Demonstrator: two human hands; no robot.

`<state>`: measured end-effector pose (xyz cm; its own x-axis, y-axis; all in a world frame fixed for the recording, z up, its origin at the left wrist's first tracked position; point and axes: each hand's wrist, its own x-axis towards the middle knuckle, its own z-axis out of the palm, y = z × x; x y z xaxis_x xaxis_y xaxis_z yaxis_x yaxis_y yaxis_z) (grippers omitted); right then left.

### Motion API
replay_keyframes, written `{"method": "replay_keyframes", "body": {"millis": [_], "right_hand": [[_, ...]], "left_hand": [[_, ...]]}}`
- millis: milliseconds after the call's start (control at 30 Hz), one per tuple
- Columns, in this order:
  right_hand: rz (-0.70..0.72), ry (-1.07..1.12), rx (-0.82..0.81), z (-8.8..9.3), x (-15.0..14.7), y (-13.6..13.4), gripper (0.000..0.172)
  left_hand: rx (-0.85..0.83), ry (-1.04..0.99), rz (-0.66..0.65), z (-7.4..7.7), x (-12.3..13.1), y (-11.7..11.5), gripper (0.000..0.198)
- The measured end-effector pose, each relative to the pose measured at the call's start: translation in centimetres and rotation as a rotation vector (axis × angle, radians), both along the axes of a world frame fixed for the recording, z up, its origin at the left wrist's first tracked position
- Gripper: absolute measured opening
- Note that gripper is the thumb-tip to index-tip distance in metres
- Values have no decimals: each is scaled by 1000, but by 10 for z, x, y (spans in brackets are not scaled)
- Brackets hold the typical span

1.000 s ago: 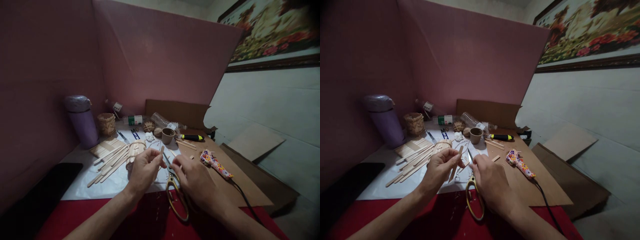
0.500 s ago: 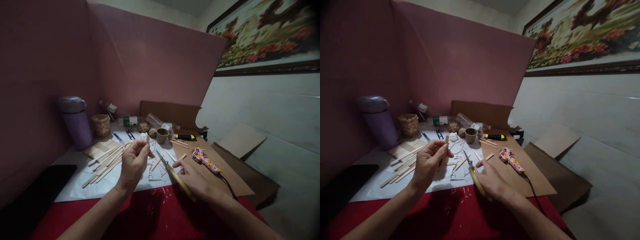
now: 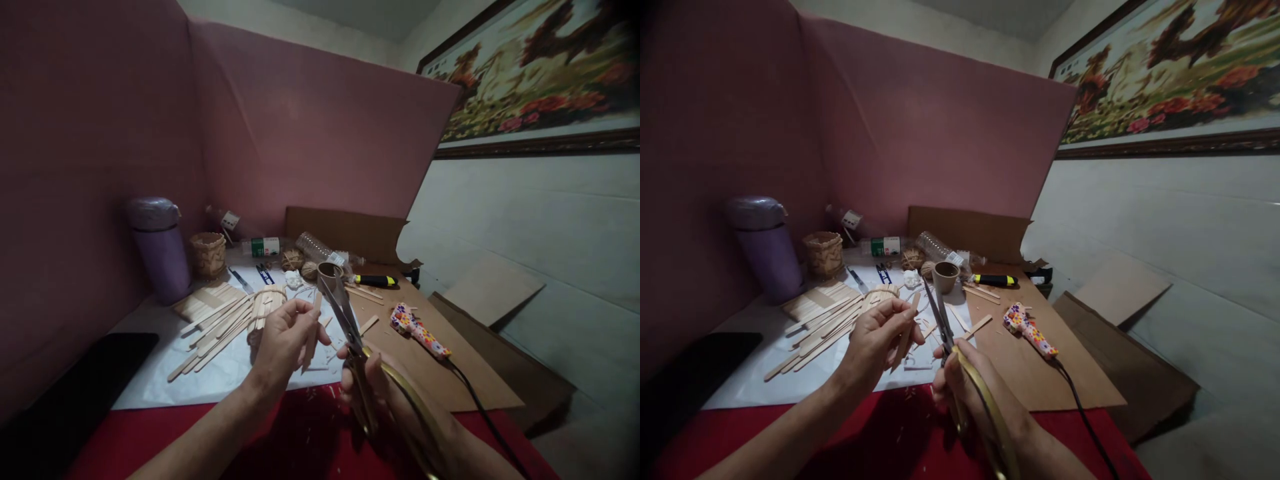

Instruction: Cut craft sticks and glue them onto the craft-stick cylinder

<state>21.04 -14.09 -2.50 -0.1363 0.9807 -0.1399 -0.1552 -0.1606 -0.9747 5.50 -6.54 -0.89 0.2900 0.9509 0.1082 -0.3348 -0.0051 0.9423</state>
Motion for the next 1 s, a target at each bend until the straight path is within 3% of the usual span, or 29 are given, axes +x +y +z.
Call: {"method": "replay_keyframes", "body": {"millis": [100,267,500,767,1000], "right_hand": [[12,-83,69,2,-6,10,79],[161,-195,206,4,-16,26,77],[125,-140,240,8,-29,27,77],[151,-154,290,-1,-28,32,81],[149,-235,365,-5,-28,31,71]], "left_hand": [[13,-35,56,4,-3,1,25],[1,-93,139,11,-6,2,28],[109,-55,162,3,-7,7,32],[176,-9,164,-3,-8,8,28],[171,28,175,-2,-8,7,27]]}}
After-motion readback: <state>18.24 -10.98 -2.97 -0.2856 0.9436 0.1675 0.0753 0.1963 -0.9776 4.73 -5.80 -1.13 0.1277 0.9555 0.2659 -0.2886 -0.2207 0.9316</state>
